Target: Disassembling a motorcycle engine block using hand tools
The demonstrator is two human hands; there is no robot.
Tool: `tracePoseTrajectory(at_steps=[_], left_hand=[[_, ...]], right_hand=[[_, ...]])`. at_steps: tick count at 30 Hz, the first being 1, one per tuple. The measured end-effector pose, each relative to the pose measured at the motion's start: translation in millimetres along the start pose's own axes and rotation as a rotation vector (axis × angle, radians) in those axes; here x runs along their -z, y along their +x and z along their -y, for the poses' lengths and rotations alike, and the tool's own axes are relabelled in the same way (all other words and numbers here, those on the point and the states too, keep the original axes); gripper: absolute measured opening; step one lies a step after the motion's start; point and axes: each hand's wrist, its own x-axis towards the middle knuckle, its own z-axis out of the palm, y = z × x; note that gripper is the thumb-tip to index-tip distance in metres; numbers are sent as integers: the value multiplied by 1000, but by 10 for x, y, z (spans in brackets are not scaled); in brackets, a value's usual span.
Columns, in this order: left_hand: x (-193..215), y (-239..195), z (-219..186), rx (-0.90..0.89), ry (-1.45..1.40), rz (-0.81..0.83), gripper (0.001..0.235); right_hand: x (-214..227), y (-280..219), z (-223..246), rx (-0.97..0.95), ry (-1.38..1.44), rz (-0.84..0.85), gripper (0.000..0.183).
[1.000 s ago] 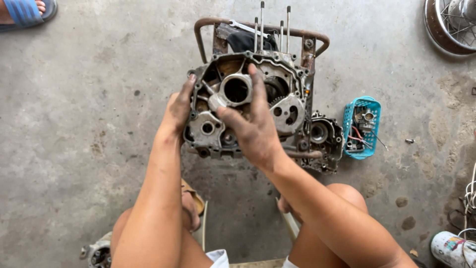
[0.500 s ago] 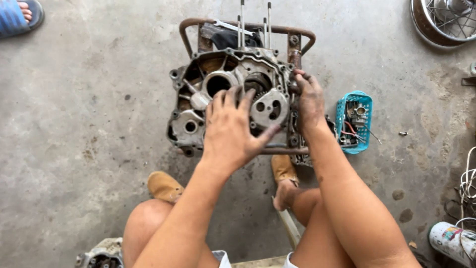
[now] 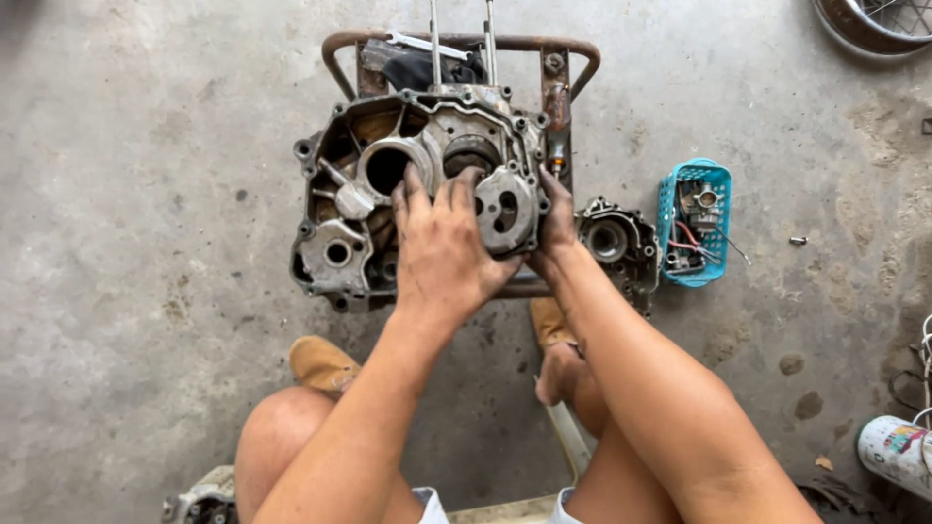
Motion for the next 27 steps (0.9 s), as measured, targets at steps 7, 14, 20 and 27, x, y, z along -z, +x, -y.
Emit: tracePoseTrajectory(at_steps=[7,14,20,27], left_hand=[[493,-76,150,-14,-237,-71,108],[1104,-177,434,75,-481,-158,101],[1214,-291,773,34,-677,-213,95],[1113,-225,634,31,-670,-194,96]], right_hand=[[-590,-494,10,49,-26,-130,39],[-961,-1097,-27,94,-97,-26,41],[-1201,-1353,-155,119,-6,233,31],[-1101,-1295,-77,89,-105,115,36]])
